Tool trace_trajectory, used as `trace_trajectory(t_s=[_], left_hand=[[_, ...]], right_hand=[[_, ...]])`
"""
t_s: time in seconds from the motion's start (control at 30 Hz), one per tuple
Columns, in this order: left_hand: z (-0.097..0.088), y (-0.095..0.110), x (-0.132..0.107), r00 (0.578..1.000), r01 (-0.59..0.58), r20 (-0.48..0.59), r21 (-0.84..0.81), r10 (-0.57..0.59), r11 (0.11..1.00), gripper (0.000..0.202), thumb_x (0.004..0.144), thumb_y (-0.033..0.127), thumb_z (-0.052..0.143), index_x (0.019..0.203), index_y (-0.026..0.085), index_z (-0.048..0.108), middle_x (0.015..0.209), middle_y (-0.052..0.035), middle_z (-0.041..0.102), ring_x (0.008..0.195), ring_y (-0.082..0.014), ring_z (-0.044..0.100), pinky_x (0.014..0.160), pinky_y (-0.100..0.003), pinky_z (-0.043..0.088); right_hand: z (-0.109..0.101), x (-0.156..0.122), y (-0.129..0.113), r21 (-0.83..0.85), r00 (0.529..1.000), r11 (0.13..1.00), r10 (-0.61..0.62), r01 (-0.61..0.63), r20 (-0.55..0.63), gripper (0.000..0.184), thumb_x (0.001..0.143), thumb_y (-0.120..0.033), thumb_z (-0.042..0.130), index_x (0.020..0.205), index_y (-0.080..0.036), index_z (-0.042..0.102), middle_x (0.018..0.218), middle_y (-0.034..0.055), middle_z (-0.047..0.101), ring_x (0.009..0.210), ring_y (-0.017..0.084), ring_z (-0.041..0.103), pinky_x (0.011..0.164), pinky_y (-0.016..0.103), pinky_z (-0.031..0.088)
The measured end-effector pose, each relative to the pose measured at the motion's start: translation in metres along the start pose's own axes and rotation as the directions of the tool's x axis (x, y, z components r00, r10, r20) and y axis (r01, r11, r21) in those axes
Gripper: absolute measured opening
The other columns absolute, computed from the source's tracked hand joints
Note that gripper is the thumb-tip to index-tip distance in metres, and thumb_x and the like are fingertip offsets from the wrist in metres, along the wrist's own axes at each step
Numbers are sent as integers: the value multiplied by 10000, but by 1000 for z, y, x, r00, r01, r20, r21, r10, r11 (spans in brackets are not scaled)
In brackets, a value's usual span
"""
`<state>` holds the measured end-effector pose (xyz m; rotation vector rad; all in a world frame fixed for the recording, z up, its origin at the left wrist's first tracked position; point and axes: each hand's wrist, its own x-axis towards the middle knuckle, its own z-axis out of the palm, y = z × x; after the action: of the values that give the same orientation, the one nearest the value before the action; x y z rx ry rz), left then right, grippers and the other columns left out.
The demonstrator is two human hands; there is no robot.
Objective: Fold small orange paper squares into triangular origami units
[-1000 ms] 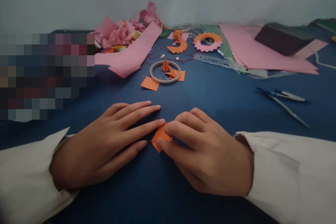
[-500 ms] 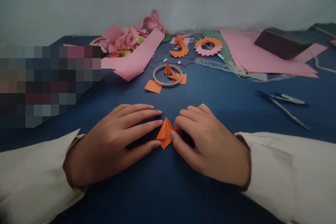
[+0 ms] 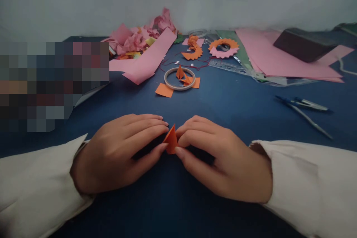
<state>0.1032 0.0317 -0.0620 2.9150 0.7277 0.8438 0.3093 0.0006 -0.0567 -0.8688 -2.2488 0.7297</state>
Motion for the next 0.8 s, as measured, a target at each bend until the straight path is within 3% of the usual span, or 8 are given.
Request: trace_trajectory(t_s=[0.1, 0.2, 0.3, 0.37, 0.43, 0.6, 0.7, 0.8], left_hand=[[-3, 0, 1, 999, 32, 14, -95, -31, 995, 164, 835, 137, 490, 837, 63, 636, 824, -97, 678, 794, -214, 633, 695, -331, 489], [-10, 0, 5, 967, 246, 143, -315, -211, 916, 198, 869, 122, 426, 817, 92, 615, 764, -53, 634, 711, -143, 584, 657, -259, 458], [-17, 1, 10, 870, 490, 354, -538, -344, 686, 228, 901, 184, 415, 769, 127, 591, 685, 8, 590, 618, -83, 529, 588, -187, 424], [-19, 2, 13, 817, 576, 459, -637, -348, 513, 258, 909, 221, 411, 727, 135, 571, 662, 27, 576, 608, -68, 518, 574, -161, 414], [-18, 2, 16, 763, 646, 537, -643, -359, 411, 244, 899, 255, 430, 731, 140, 565, 669, 33, 561, 617, -70, 505, 559, -162, 404], [-14, 2, 20, 672, 735, 661, -539, -334, 411, 221, 867, 306, 468, 754, 160, 590, 645, 47, 518, 579, -74, 436, 513, -180, 357], [-14, 4, 21, 631, 765, 695, -481, -346, 429, 248, 850, 308, 483, 686, 156, 590, 567, 58, 455, 533, -64, 399, 467, -171, 321], [-15, 5, 20, 624, 775, 692, -490, -362, 400, 244, 844, 312, 496, 674, 158, 577, 559, 64, 450, 521, -55, 401, 446, -149, 317]], right_hand=[[-2, 0, 1, 57, 999, 998, 1, -3, 36, 106, 853, -101, 485, 872, -136, 583, 957, 74, 615, 909, 117, 551, 825, 246, 459], [-4, 0, 3, 83, 998, 995, 57, -57, 6, 110, 861, -120, 482, 876, -154, 586, 980, 67, 615, 907, 120, 562, 799, 236, 471], [-5, 0, 4, 121, 988, 982, 148, -143, -32, 112, 875, -156, 476, 841, -169, 582, 942, 45, 610, 854, 114, 573, 753, 224, 481], [-6, 1, 4, 139, 985, 977, 170, -165, -24, 126, 882, -160, 467, 825, -174, 580, 908, 32, 604, 824, 107, 572, 736, 219, 481], [-7, 2, 3, 148, 988, 977, 157, -157, 11, 136, 888, -153, 454, 834, -174, 577, 899, 28, 598, 819, 101, 565, 733, 213, 479], [-5, 0, 4, 85, 995, 995, 52, -60, 89, 135, 886, -116, 433, 878, -156, 562, 953, 51, 574, 856, 95, 546, 747, 201, 481], [-1, -5, 8, -148, 1000, 989, -23, 24, 6, 205, 874, -73, 413, 1020, -111, 551, 973, 91, 577, 895, 126, 541, 756, 246, 482], [3, -11, 11, -351, 993, 930, -116, 109, 1, 323, 860, -59, 414, 1173, -72, 492, 1011, 122, 590, 952, 174, 535, 781, 329, 472]])
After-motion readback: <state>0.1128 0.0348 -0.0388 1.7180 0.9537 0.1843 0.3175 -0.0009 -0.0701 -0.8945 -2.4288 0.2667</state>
